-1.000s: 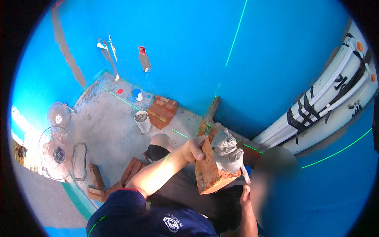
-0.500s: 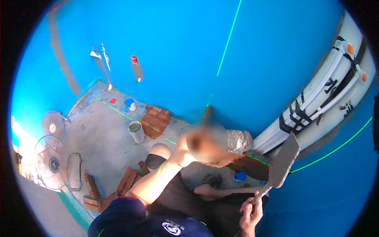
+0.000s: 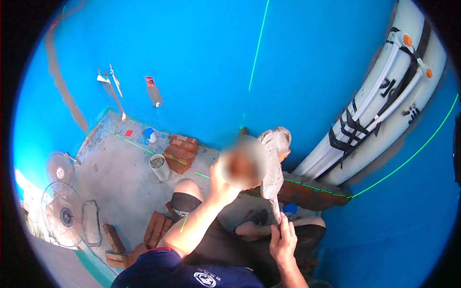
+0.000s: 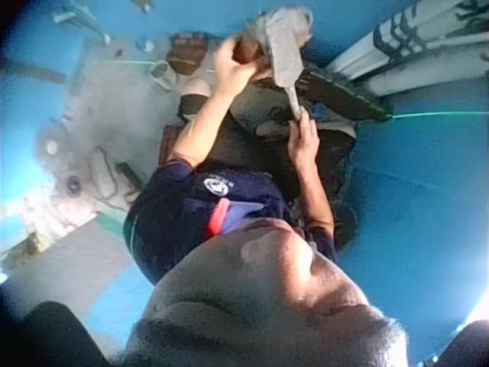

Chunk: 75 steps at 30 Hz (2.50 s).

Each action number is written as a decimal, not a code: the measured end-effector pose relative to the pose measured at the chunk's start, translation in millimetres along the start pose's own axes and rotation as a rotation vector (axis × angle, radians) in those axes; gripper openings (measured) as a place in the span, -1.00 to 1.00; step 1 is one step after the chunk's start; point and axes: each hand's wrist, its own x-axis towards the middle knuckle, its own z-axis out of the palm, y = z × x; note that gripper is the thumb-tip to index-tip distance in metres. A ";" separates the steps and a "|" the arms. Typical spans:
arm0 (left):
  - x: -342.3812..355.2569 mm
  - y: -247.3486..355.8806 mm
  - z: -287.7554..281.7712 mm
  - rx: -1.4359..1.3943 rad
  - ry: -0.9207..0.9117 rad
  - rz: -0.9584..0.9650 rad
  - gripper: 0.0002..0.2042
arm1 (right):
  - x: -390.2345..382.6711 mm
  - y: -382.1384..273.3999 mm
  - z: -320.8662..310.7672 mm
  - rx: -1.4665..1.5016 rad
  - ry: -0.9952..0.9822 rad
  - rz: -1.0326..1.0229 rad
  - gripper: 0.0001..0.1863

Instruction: The person applies mortar to bricks using a trowel and places them along a guideline to build a small wall section.

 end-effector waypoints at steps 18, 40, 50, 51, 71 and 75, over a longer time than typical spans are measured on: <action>-12.9 -13.5 13.2 0.021 0.096 -0.034 -0.56 | 16.3 -1.8 66.3 0.127 0.111 0.053 -0.44; -2.3 -72.5 -88.8 -0.906 -0.269 -0.299 -0.16 | 8.9 9.3 -12.3 0.275 -0.476 0.086 -0.78; -10.0 -60.3 -95.4 -0.933 -0.637 -0.240 -0.56 | 33.0 -4.1 -37.1 0.149 -0.426 -0.098 -0.80; -10.3 -57.9 -92.6 -0.940 -0.676 -0.233 -0.57 | 33.4 0.5 -34.5 0.395 -0.387 -0.133 -0.84; -2.7 -78.1 -87.9 -0.827 -1.123 -0.613 -0.46 | 83.7 -10.9 -105.0 0.394 -0.574 0.130 -0.78; -14.9 -79.3 -97.0 -0.807 -1.100 -0.808 -0.08 | 103.7 -8.1 -130.3 0.147 -0.761 0.218 -0.79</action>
